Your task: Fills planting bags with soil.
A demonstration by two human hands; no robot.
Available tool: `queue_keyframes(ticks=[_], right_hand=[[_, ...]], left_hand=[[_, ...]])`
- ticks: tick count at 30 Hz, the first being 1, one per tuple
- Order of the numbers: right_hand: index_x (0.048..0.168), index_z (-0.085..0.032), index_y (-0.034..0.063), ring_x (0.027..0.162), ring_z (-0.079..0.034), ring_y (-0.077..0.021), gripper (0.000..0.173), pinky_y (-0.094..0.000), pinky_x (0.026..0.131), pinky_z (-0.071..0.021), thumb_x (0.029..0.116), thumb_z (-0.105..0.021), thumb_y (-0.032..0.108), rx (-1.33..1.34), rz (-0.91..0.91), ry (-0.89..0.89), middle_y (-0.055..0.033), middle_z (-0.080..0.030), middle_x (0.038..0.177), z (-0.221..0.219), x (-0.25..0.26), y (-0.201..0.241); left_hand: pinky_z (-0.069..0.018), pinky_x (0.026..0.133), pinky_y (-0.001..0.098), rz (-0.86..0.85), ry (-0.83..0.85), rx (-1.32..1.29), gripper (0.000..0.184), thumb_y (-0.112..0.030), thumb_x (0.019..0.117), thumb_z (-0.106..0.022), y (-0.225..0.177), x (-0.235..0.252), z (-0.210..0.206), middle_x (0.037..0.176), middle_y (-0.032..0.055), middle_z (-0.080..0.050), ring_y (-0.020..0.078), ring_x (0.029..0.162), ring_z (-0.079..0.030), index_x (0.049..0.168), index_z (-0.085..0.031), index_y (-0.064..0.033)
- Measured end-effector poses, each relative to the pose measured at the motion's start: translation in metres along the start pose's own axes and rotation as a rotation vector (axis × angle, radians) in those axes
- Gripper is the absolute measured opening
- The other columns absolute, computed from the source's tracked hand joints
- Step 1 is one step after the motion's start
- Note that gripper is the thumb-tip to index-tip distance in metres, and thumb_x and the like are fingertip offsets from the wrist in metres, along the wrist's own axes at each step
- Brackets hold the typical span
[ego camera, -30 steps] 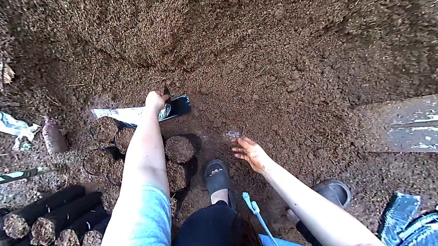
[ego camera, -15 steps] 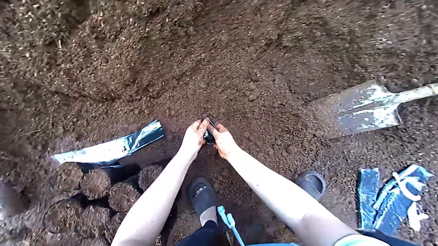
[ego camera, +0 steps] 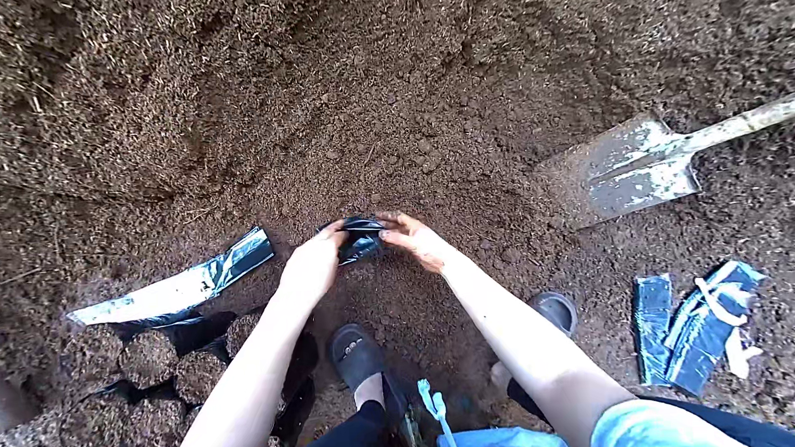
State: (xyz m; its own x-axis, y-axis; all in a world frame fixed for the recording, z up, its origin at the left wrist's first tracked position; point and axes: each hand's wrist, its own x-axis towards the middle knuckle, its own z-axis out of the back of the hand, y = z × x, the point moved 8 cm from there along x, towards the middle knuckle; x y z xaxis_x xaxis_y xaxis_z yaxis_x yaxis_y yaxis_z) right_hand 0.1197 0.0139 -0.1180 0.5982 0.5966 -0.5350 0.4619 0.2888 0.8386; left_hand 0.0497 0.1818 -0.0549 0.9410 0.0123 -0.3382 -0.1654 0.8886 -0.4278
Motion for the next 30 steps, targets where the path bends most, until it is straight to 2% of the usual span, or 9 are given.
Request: queue_keyframes(ticks=[3,5,8,12,16,18,22,26,30], right_hand=[[0.148,-0.042,-0.0009,0.123,-0.064,-0.0298,0.092,-0.0431,0.102,-0.0532,0.1014,-0.013,0.073,0.549,-0.449,0.150,-0.0207,-0.061,0.139,-0.026,-0.003,-0.088],[0.149,-0.038,-0.0068,0.126,-0.061,-0.0351,0.113,-0.0448,0.104,-0.0514,0.0921,-0.004,0.085,0.774,-0.611,0.100,-0.0286,-0.056,0.141,-0.045,0.009,-0.128],[0.150,-0.032,-0.0088,0.127,-0.061,-0.0352,0.116,-0.0398,0.105,-0.0517,0.0904,-0.004,0.086,1.060,-0.540,-0.093,-0.0312,-0.054,0.142,-0.056,0.055,-0.120],[0.156,-0.025,-0.0002,0.128,-0.058,-0.0401,0.111,-0.0475,0.104,-0.0528,0.0895,-0.016,0.089,1.227,-0.437,-0.282,-0.0307,-0.048,0.147,-0.054,0.093,-0.099],[0.160,-0.021,0.0352,0.147,-0.038,-0.0352,0.098,-0.0689,0.108,-0.0400,0.0828,-0.016,0.095,1.417,-0.153,-0.345,-0.0082,-0.036,0.162,-0.031,0.138,-0.055],[0.147,-0.042,0.0304,0.133,-0.052,-0.0300,0.088,-0.0648,0.100,-0.0464,0.0872,-0.015,0.089,1.493,0.014,-0.249,-0.0066,-0.055,0.143,-0.020,0.169,-0.028],[0.142,-0.045,0.0193,0.121,-0.057,-0.0283,0.088,-0.0574,0.097,-0.0486,0.0924,-0.007,0.082,1.452,0.106,-0.168,-0.0114,-0.059,0.131,-0.006,0.196,-0.017],[0.150,-0.035,0.0166,0.126,-0.052,-0.0253,0.077,-0.0494,0.101,-0.0468,0.1024,-0.004,0.068,1.220,-0.041,-0.318,-0.0118,-0.051,0.139,0.007,0.145,-0.007],[0.133,-0.053,0.0199,0.110,-0.064,-0.0259,0.083,-0.0505,0.088,-0.0560,0.0937,-0.014,0.082,1.155,-0.034,-0.057,-0.0098,-0.066,0.119,0.007,0.103,0.022]], left_hand=[[-0.0469,0.107,0.0648,0.133,-0.042,-0.078,0.044,0.003,0.0923,-0.063,0.026,-0.014,0.038,0.152,0.0109,-0.055,0.0359,0.134,-0.058,0.135,-0.066,-0.0069],[-0.0455,0.105,0.0683,0.213,-0.059,-0.130,0.050,-0.001,0.0917,-0.069,0.038,-0.026,0.061,0.151,0.0129,-0.056,0.0384,0.131,-0.059,0.141,-0.062,-0.0087],[-0.0482,0.092,0.0687,0.329,-0.111,-0.201,0.050,-0.004,0.0921,-0.071,0.047,-0.039,0.077,0.132,0.0221,-0.065,0.0423,0.110,-0.066,0.141,-0.061,-0.0085],[-0.0497,0.098,0.0640,0.333,-0.100,-0.298,0.050,-0.009,0.0891,-0.069,0.063,-0.046,0.063,0.129,0.0148,-0.069,0.0341,0.118,-0.066,0.139,-0.065,-0.0170],[-0.0533,0.098,0.0531,0.327,-0.032,-0.461,0.061,-0.012,0.0815,-0.072,0.070,-0.047,0.040,0.134,0.0069,-0.067,0.0220,0.118,-0.066,0.141,-0.062,-0.0200],[-0.0530,0.103,0.0465,0.317,0.042,-0.539,0.066,-0.015,0.0813,-0.073,0.069,-0.041,0.030,0.140,0.0051,-0.064,0.0166,0.122,-0.064,0.145,-0.059,-0.0186],[-0.0584,0.067,0.0387,0.385,0.196,-0.675,0.063,-0.013,0.0881,-0.066,0.055,-0.004,-0.003,0.126,0.0148,-0.067,0.0183,0.078,-0.068,0.150,-0.052,-0.0160],[-0.0590,0.080,0.0517,0.412,0.222,-0.708,0.062,-0.008,0.0953,-0.066,0.049,0.042,-0.041,0.134,0.0233,-0.062,0.0328,0.091,-0.071,0.154,-0.047,-0.0143],[-0.0590,0.084,0.0551,0.438,0.140,-0.733,0.058,-0.005,0.0954,-0.067,0.042,0.065,-0.050,0.135,0.0253,-0.062,0.0370,0.095,-0.072,0.151,-0.049,-0.0079]])
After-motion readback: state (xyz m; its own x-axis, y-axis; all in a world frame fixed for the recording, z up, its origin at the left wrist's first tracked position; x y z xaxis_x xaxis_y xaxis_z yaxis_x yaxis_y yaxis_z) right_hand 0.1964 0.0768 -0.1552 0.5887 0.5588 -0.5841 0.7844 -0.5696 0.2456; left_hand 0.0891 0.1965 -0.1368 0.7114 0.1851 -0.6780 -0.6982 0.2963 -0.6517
